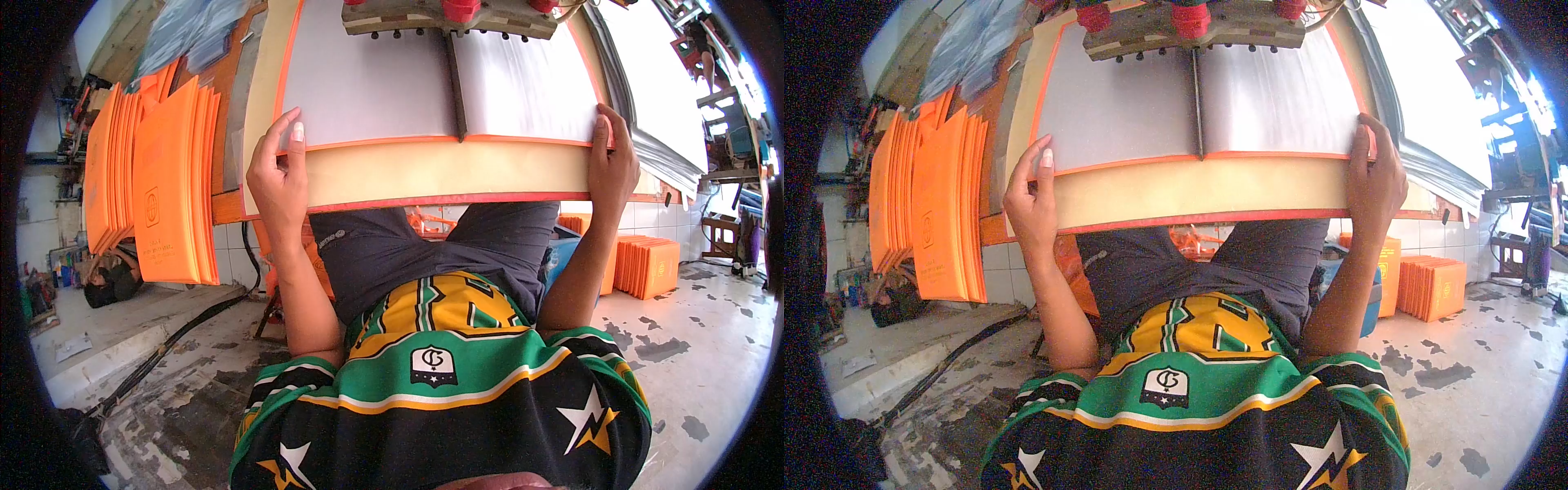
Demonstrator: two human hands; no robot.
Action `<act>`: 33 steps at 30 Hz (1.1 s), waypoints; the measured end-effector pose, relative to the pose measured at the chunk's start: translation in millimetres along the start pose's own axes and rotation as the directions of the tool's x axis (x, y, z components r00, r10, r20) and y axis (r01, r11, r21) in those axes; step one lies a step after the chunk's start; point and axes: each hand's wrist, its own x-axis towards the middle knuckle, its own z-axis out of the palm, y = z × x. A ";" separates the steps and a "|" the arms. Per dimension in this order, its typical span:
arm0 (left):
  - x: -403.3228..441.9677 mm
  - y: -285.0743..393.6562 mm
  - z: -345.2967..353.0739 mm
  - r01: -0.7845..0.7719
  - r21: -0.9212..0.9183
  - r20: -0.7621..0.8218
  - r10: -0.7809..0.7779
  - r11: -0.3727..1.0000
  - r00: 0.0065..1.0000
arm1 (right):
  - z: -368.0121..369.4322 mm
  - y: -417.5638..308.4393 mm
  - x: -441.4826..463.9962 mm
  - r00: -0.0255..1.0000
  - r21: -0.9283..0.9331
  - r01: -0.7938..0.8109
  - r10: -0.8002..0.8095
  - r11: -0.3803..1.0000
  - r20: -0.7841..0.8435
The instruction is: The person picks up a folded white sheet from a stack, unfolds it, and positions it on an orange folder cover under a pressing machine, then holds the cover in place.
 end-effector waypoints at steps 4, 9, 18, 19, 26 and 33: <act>-0.2 1.4 -0.4 0.008 0.000 0.002 -0.008 1.000 1.000 | 0.5 0.0 0.1 1.000 0.001 0.015 -0.014 1.000 -0.015; -0.2 1.7 -0.1 0.006 0.000 -0.001 -0.006 1.000 1.000 | 2.5 2.5 0.4 0.999 -0.007 0.029 -0.029 1.000 -0.028; 1.7 -7.4 3.6 -0.118 0.055 -0.071 0.122 0.991 0.990 | 3.5 4.0 0.7 0.999 -0.012 0.026 -0.027 1.000 -0.022; 1.6 -7.6 3.6 -0.123 0.054 -0.072 0.126 0.991 0.989 | 5.0 6.6 1.4 0.998 -0.011 0.053 -0.053 0.999 -0.041; 1.1 -7.5 3.7 -0.109 0.035 -0.066 0.111 0.993 0.992 | 0.6 1.2 0.6 1.000 0.028 0.006 -0.005 1.000 -0.012; 0.6 -2.3 1.3 -0.061 0.024 -0.037 0.062 0.998 0.997 | 3.2 3.8 0.4 0.998 -0.003 0.042 -0.043 0.999 -0.040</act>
